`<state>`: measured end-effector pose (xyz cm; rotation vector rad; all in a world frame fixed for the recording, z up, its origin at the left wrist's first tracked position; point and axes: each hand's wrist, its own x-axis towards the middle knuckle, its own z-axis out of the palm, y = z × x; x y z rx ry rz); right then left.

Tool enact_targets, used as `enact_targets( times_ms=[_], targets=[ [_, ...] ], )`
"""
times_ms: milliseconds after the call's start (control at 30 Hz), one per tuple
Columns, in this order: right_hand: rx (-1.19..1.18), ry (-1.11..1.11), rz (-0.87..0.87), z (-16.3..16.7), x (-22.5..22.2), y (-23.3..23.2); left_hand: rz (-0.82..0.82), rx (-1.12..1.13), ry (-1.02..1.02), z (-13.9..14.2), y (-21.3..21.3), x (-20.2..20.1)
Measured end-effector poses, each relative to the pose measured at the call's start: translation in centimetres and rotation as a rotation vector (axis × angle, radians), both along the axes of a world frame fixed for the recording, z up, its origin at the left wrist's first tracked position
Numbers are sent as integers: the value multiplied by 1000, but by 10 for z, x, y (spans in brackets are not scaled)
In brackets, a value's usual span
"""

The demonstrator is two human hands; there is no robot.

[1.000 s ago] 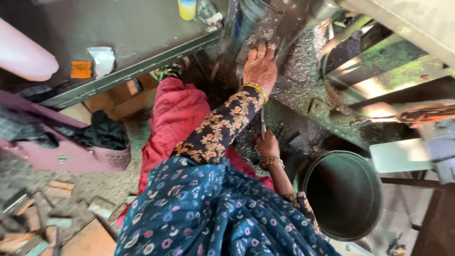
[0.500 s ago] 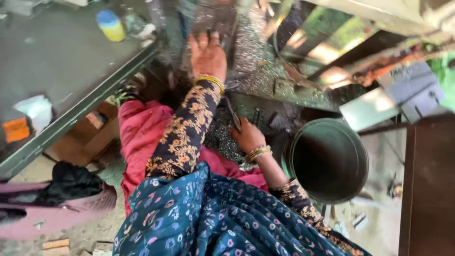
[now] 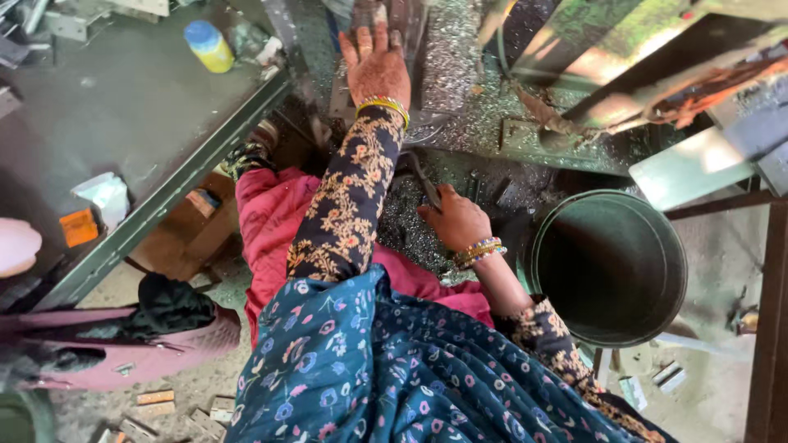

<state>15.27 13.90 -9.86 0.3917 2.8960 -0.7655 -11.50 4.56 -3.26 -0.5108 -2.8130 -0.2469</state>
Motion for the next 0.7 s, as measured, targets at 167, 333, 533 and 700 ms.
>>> enact_targets(
  times_ms=[167, 333, 533, 700],
  targets=[
    [-39, -175, -127, -27, 6, -13, 33, 23, -12, 0, 6, 5],
    [-31, -71, -86, -7, 15, -28, 61, 36, 6, -27, 10, 66],
    [-264, 304, -153, 98, 36, -28, 68, 2, 34, -55, 59, 122],
    [-257, 359, -166, 132, 48, -10, 104, 32, 42, -73, 44, 136]
  ],
)
